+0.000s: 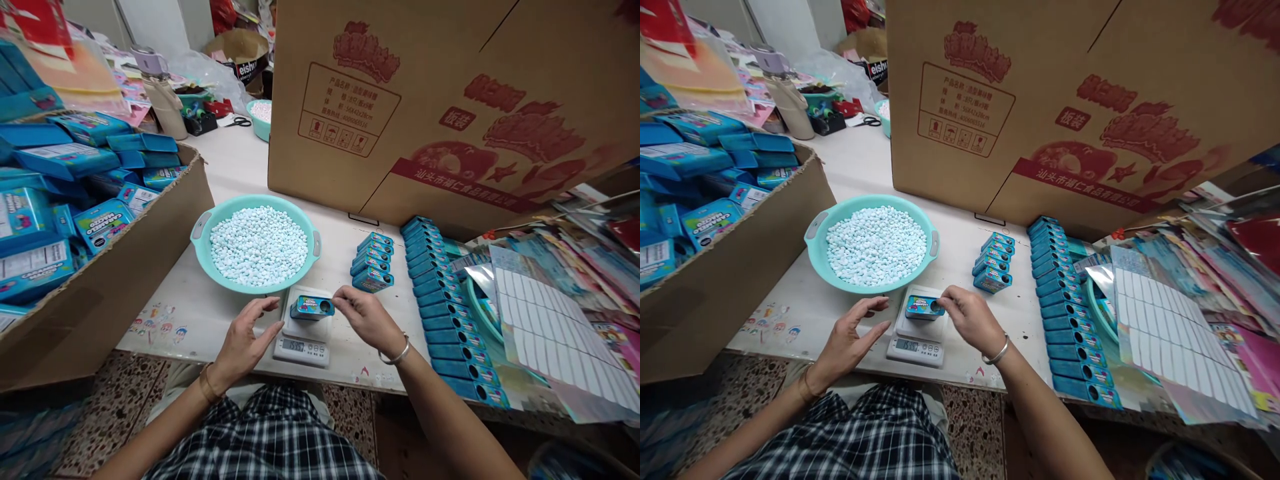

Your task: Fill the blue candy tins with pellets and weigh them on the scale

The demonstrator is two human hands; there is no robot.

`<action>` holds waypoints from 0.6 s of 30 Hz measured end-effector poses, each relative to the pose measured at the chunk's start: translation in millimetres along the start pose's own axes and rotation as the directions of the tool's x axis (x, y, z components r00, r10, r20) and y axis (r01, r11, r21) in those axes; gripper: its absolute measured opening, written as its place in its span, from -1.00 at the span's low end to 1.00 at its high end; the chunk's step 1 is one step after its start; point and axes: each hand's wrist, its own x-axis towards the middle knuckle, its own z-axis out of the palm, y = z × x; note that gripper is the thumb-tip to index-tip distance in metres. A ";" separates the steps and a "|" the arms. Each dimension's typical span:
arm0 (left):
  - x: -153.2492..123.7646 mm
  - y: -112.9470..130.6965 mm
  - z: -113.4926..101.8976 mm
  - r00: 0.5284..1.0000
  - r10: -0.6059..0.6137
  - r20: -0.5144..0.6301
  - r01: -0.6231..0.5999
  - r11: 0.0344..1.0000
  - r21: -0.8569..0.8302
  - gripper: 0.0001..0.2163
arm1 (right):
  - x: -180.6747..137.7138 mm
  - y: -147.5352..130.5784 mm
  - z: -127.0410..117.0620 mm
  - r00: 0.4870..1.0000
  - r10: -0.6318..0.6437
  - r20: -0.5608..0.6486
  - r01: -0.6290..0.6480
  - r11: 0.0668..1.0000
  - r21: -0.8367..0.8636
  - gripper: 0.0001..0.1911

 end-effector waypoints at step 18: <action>72.0 46.5 39.6 0.854 0.226 0.469 -0.451 0.772 0.448 -0.66 | -98.7 104.3 8.5 0.740 0.640 -0.208 0.048 0.259 0.965 -0.69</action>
